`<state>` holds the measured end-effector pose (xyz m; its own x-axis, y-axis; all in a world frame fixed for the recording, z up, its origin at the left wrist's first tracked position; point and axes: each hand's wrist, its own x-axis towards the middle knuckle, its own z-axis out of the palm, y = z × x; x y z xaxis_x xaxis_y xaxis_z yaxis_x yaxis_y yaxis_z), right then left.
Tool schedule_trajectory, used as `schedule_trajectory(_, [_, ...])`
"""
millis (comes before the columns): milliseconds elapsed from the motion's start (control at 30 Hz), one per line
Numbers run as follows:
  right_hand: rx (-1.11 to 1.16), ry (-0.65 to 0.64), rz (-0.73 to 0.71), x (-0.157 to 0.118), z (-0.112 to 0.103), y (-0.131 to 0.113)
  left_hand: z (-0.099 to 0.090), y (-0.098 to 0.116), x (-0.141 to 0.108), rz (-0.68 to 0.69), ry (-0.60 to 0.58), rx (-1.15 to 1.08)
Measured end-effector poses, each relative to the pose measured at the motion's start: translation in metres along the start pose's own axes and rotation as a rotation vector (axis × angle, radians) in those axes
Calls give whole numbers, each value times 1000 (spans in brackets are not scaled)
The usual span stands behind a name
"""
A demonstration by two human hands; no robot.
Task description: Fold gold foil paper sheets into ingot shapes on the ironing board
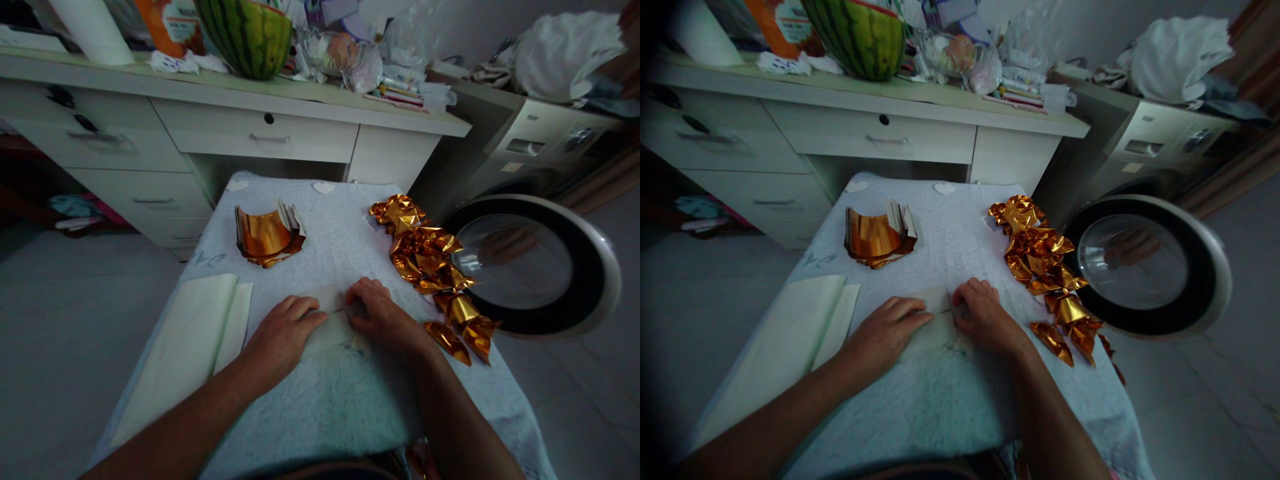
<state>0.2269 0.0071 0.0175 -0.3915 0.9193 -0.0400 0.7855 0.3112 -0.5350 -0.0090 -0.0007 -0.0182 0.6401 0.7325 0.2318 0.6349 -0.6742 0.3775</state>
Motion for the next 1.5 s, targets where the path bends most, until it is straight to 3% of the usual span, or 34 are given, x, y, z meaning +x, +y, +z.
schedule_trajectory(367, [53, -103, -68, -6, -8, -7, -17, 13, 1, -40, -97, -94])
schedule_trajectory(500, [77, -88, -104, -7, -10, -9, -22, 18, 1, -48, -139, -126])
schedule_trajectory(700, [51, -71, -120, -6, -9, -11, -19, 17, 1, -58, -126, -115])
schedule_trajectory(1000, [61, -149, -177, -6, -8, -8, -21, 17, 2, -40, -167, -82])
schedule_trajectory(1200, [61, -208, -132, -7, -13, -12, -24, 16, 2, -24, -162, -96])
schedule_trajectory(1500, [75, -88, -199, -4, -8, -12, -30, 13, 2, 3, -127, -136])
